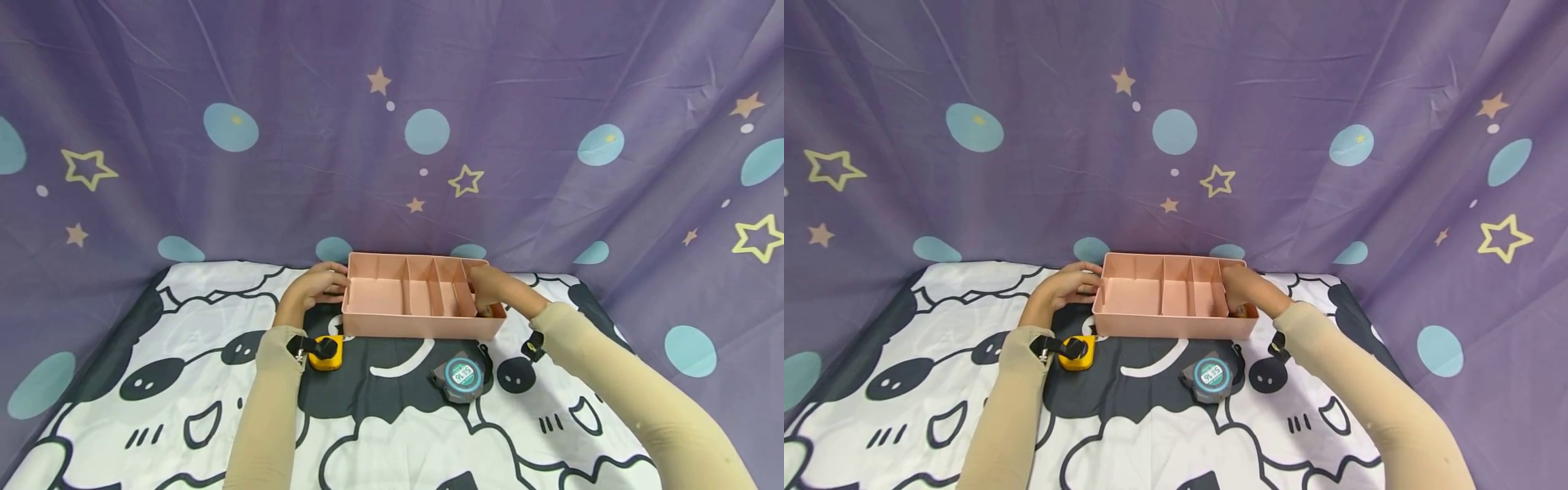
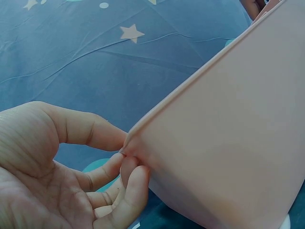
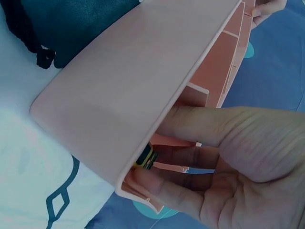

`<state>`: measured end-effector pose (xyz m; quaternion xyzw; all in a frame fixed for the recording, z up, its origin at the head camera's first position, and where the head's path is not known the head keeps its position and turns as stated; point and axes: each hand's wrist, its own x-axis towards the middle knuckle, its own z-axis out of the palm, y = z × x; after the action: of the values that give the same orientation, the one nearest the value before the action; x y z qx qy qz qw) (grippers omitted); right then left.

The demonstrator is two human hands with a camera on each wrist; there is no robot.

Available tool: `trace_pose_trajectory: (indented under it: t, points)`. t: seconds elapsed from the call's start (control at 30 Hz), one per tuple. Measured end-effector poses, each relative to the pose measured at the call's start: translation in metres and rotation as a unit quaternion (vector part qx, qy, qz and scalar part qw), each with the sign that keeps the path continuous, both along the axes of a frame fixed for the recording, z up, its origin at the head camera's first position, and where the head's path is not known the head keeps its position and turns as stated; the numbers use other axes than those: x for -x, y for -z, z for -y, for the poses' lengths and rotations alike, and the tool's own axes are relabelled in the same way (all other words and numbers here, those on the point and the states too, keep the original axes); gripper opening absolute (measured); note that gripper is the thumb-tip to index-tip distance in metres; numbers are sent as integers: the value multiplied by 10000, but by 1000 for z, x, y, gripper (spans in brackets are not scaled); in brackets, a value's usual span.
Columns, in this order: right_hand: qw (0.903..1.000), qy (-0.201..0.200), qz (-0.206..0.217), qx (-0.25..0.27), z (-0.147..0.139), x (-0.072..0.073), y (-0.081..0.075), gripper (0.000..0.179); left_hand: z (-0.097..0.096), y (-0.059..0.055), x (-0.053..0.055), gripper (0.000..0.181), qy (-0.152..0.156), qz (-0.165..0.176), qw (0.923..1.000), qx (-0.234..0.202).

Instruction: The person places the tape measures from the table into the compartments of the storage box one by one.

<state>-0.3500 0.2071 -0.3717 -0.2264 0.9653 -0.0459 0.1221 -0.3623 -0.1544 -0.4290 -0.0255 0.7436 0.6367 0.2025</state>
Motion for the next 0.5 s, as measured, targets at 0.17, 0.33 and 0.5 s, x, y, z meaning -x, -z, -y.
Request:
trace_pose_trajectory:
  t: [0.17, 0.33, 0.5]
  points:
    - [9996, 214, -97, 147, 1, 0, 3, 37, -1, 0, 0, 56, -37, 15, 10000, 7]
    - [9977, 645, 2, 184, 0, -3, 6, 30, -1, 0, 1, 56, -27, 39, 10000, 9]
    - [9972, 732, -135, -21, 0, -7, 6, 18, -1, 0, 0, 57, -32, 44, 10000, 19]
